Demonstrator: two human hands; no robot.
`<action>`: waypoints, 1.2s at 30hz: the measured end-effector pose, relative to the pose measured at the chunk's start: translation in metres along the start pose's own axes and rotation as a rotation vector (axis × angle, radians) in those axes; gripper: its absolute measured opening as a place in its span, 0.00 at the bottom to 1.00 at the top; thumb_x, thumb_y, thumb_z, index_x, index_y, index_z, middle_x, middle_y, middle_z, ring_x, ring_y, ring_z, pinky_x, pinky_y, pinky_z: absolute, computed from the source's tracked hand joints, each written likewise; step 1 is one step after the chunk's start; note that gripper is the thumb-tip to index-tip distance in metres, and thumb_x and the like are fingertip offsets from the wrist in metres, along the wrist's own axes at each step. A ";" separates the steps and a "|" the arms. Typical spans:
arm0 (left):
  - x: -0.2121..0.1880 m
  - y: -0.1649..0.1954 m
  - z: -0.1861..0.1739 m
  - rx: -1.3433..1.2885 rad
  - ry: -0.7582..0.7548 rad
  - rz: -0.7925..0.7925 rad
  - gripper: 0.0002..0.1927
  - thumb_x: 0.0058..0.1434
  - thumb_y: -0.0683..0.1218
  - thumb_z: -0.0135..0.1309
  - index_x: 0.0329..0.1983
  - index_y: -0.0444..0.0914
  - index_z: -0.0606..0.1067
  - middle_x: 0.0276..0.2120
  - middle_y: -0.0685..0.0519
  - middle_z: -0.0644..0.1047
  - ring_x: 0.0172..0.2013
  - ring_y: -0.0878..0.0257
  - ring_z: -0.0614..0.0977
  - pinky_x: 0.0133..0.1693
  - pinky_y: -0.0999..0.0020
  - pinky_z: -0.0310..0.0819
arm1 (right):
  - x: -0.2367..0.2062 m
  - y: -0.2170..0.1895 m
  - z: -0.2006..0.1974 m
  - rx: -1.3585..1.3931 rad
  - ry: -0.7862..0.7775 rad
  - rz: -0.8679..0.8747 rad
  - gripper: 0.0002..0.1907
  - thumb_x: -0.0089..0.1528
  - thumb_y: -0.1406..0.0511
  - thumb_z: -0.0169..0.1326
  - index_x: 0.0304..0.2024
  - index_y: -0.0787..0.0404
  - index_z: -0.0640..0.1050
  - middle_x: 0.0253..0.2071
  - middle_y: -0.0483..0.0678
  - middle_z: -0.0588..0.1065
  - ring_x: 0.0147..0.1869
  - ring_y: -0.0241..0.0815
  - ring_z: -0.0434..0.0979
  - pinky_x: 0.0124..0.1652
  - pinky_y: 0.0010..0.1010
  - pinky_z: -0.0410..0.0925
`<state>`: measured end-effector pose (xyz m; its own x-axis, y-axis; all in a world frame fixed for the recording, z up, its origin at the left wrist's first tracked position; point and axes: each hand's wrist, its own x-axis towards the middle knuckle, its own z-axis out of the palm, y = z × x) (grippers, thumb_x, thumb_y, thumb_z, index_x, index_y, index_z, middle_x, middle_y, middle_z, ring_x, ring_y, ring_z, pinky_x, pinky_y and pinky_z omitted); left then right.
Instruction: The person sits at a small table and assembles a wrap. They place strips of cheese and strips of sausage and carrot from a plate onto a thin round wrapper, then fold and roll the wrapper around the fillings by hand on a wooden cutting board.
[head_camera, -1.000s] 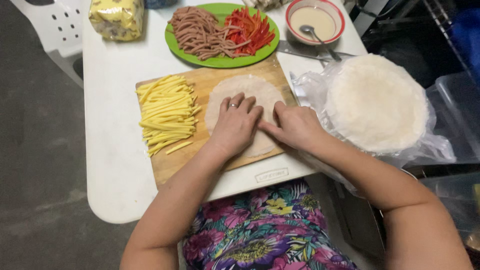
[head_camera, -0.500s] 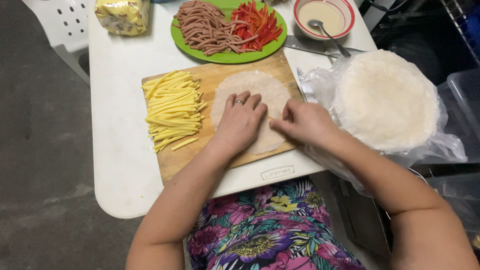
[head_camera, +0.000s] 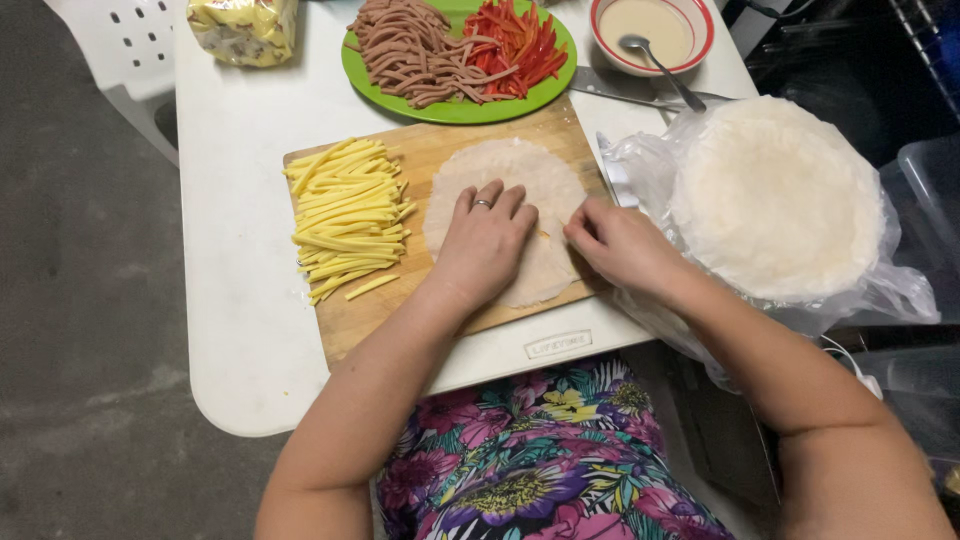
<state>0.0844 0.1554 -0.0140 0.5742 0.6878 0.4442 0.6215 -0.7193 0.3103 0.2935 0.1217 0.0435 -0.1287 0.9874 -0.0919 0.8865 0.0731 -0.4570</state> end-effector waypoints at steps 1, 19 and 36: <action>0.000 0.000 0.000 0.000 -0.011 -0.005 0.14 0.60 0.41 0.47 0.48 0.36 0.75 0.58 0.40 0.74 0.62 0.40 0.71 0.62 0.40 0.58 | -0.003 -0.001 -0.001 -0.023 0.023 -0.008 0.14 0.66 0.57 0.52 0.40 0.62 0.77 0.33 0.57 0.80 0.39 0.57 0.81 0.41 0.44 0.72; -0.003 -0.003 -0.001 -0.015 -0.005 0.009 0.16 0.62 0.42 0.46 0.51 0.37 0.77 0.58 0.38 0.73 0.62 0.39 0.71 0.62 0.38 0.57 | -0.013 0.003 0.017 0.377 -0.054 0.263 0.08 0.68 0.62 0.52 0.43 0.60 0.74 0.31 0.54 0.78 0.28 0.43 0.74 0.29 0.35 0.68; 0.002 0.001 0.002 0.020 -0.001 -0.003 0.14 0.62 0.43 0.47 0.48 0.34 0.75 0.59 0.39 0.73 0.62 0.39 0.71 0.63 0.36 0.56 | -0.001 0.035 0.009 0.858 -0.262 0.411 0.08 0.67 0.69 0.46 0.47 0.64 0.65 0.29 0.55 0.77 0.22 0.42 0.77 0.22 0.30 0.70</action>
<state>0.0870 0.1566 -0.0146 0.5733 0.6898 0.4422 0.6337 -0.7154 0.2944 0.3210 0.1223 0.0194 -0.0689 0.8432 -0.5332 0.2743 -0.4978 -0.8228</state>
